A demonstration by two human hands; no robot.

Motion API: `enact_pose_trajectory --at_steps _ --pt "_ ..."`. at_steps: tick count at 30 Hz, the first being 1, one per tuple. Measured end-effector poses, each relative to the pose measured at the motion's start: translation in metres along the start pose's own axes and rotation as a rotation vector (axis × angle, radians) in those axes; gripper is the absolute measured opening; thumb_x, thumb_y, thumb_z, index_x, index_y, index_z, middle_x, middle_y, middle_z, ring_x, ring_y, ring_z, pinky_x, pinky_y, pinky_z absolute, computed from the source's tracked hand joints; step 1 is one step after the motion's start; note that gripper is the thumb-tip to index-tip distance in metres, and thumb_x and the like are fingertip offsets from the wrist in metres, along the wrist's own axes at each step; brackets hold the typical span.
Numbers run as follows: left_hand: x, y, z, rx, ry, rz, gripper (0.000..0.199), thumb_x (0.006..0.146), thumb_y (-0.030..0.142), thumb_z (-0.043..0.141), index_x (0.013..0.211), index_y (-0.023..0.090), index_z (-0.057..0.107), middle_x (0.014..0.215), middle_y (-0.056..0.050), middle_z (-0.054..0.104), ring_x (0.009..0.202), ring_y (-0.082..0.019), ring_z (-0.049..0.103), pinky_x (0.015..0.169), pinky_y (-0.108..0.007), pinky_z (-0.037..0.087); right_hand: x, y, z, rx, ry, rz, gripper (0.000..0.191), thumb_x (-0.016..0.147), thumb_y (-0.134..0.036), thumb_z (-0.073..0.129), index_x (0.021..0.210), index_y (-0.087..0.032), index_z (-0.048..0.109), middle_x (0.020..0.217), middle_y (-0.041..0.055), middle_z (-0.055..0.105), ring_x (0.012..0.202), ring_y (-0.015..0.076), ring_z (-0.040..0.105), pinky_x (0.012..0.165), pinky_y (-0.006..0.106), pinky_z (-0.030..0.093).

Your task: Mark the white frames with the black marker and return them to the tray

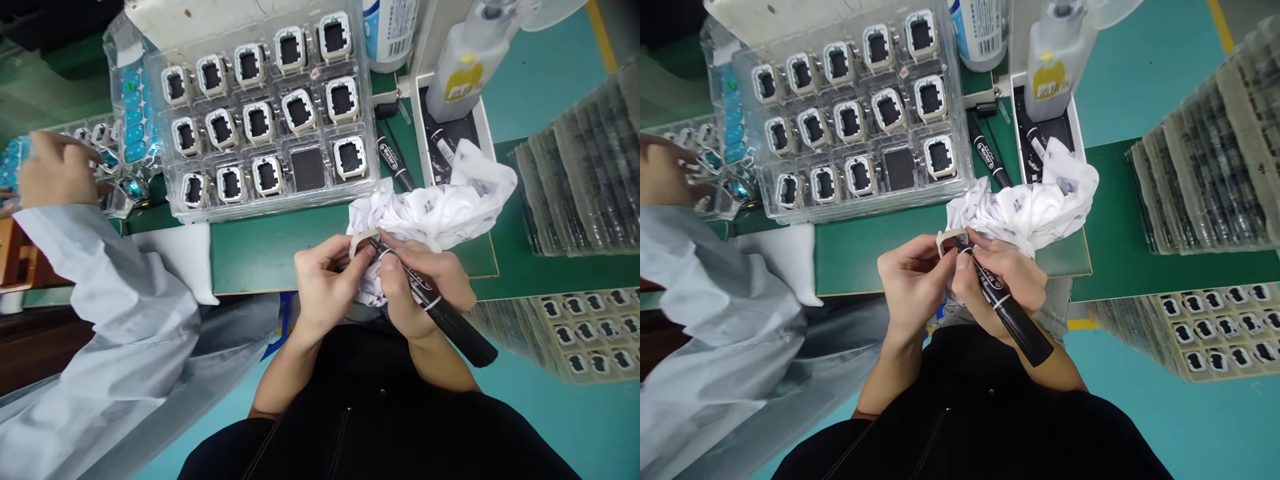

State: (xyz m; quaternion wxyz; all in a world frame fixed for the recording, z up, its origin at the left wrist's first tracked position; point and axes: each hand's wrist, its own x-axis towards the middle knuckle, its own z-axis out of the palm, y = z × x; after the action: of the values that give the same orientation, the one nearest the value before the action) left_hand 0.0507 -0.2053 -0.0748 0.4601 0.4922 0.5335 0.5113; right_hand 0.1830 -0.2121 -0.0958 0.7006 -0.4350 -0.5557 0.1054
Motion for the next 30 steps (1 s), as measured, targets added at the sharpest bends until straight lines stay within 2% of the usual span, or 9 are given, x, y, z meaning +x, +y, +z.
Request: enact_pose_trajectory --at_steps 3,6,13,17,24,30 --pt "-0.0026 -0.0043 -0.0015 0.086 -0.009 0.062 0.009 0.097 0.028 0.099 0.097 0.021 0.094 0.083 -0.001 0.086 0.069 -0.013 0.07 0.069 -0.024 0.057 0.0008 0.0008 -0.002 -0.027 -0.019 -0.016 0.022 0.103 -0.014 0.086 0.117 -0.03 0.081 0.1 0.0002 0.089 0.096 0.0298 0.096 0.083 0.041 0.087" --pt "-0.0042 -0.0069 -0.0023 0.134 -0.003 0.112 0.008 0.099 0.027 0.097 0.098 0.021 0.094 0.082 0.0 0.085 0.068 -0.012 0.066 0.069 -0.025 0.056 0.0024 0.0008 -0.0044 -0.047 -0.053 -0.072 0.023 0.101 -0.011 0.084 0.119 -0.025 0.081 0.098 0.0028 0.09 0.096 0.03 0.097 0.085 0.039 0.086" --pt "-0.004 -0.0047 0.0 0.171 0.019 0.136 0.016 0.103 0.032 0.091 0.094 0.02 0.091 0.079 0.0 0.082 0.067 -0.013 0.065 0.067 -0.025 0.055 0.0045 -0.0009 -0.0074 -0.042 -0.096 -0.06 0.027 0.098 -0.008 0.083 0.12 -0.024 0.08 0.101 0.0052 0.093 0.101 0.0313 0.097 0.088 0.039 0.085" --pt "-0.0039 -0.0034 0.0001 0.195 0.018 0.17 0.016 0.102 0.031 0.089 0.091 0.02 0.089 0.076 0.0 0.081 0.064 -0.012 0.063 0.064 -0.025 0.054 0.0045 0.0011 -0.0065 -0.05 -0.083 -0.093 0.027 0.098 -0.01 0.083 0.121 -0.024 0.081 0.102 0.0049 0.094 0.098 0.0321 0.097 0.083 0.04 0.085" --pt "-0.0037 -0.0056 -0.0007 0.16 0.03 0.102 0.017 0.097 0.037 0.096 0.095 0.02 0.093 0.085 -0.003 0.088 0.073 -0.017 0.076 0.071 -0.027 0.063 0.0063 -0.0002 -0.0045 -0.022 -0.076 -0.082 0.022 0.1 -0.01 0.082 0.117 -0.023 0.079 0.095 0.0033 0.092 0.094 0.0302 0.097 0.085 0.04 0.085" --pt "-0.0036 -0.0034 -0.0017 0.115 0.007 0.075 0.016 0.098 0.036 0.096 0.093 0.021 0.093 0.084 -0.002 0.088 0.073 -0.016 0.075 0.072 -0.027 0.064 0.0041 0.0016 -0.0038 -0.02 -0.053 -0.092 0.022 0.1 -0.011 0.082 0.117 -0.023 0.081 0.096 0.0043 0.092 0.093 0.0319 0.097 0.081 0.041 0.085"
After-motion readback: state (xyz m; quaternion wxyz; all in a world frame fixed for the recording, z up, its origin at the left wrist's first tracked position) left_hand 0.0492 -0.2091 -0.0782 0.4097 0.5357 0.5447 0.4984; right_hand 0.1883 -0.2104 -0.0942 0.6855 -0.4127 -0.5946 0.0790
